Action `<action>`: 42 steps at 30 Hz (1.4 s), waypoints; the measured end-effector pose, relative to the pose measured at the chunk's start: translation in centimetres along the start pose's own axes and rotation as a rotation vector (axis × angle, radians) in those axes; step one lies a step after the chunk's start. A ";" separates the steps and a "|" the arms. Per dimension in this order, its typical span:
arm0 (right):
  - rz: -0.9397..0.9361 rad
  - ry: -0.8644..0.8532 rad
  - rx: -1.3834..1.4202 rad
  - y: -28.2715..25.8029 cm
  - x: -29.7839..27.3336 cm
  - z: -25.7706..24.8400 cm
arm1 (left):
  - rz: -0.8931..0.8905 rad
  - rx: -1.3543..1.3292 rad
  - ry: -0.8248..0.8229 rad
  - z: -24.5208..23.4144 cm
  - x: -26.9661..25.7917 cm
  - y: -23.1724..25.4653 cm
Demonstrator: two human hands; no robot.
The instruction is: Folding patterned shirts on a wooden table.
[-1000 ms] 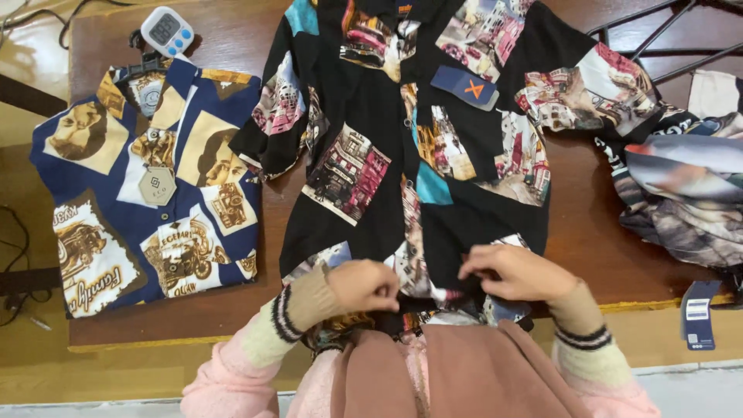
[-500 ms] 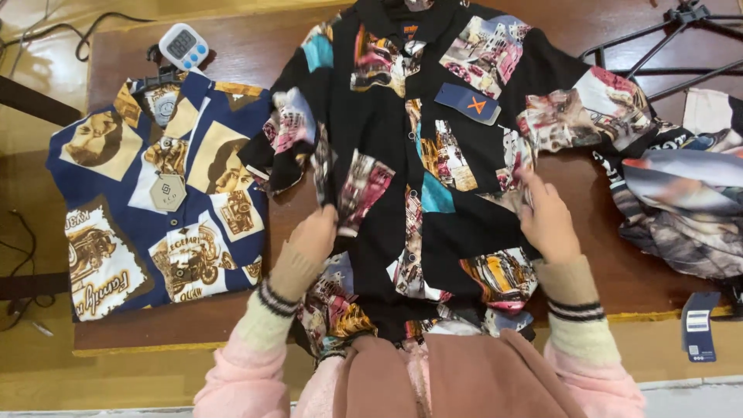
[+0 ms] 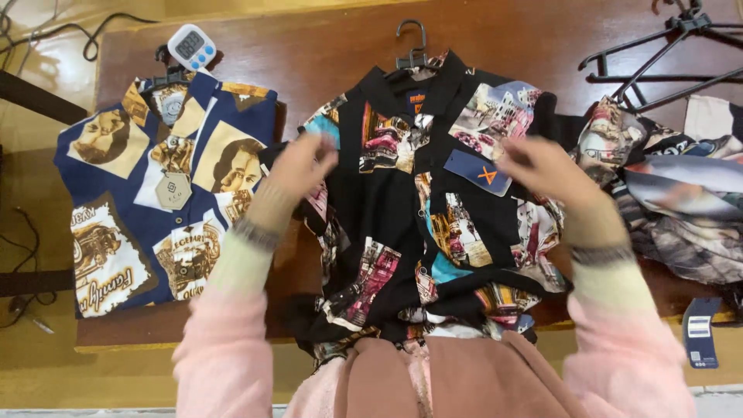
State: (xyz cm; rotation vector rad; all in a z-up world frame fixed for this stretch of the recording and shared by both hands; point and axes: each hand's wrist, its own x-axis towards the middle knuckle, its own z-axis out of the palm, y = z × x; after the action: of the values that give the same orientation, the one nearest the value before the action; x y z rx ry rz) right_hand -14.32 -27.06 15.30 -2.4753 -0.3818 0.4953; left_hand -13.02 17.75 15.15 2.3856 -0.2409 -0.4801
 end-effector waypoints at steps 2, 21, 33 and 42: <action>-0.384 0.424 -0.060 0.3 7.0 0.8 | 0.255 0.151 0.474 1.0 7.8 -3.0; 0.428 0.699 0.173 0.0 22.7 3.3 | -0.418 -0.178 0.578 5.7 22.1 -1.4; 0.139 0.702 0.033 2.3 23.6 3.4 | -0.155 0.325 0.301 4.5 19.3 0.4; -0.030 0.045 0.266 -0.1 13.5 -5.8 | 0.082 0.169 0.321 0.5 17.1 0.3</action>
State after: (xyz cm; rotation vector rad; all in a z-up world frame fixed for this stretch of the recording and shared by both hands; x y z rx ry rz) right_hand 0.15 -24.75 16.28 -2.2165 -0.3134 0.4467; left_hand 2.44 12.11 10.29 2.5619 -0.2394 -0.0362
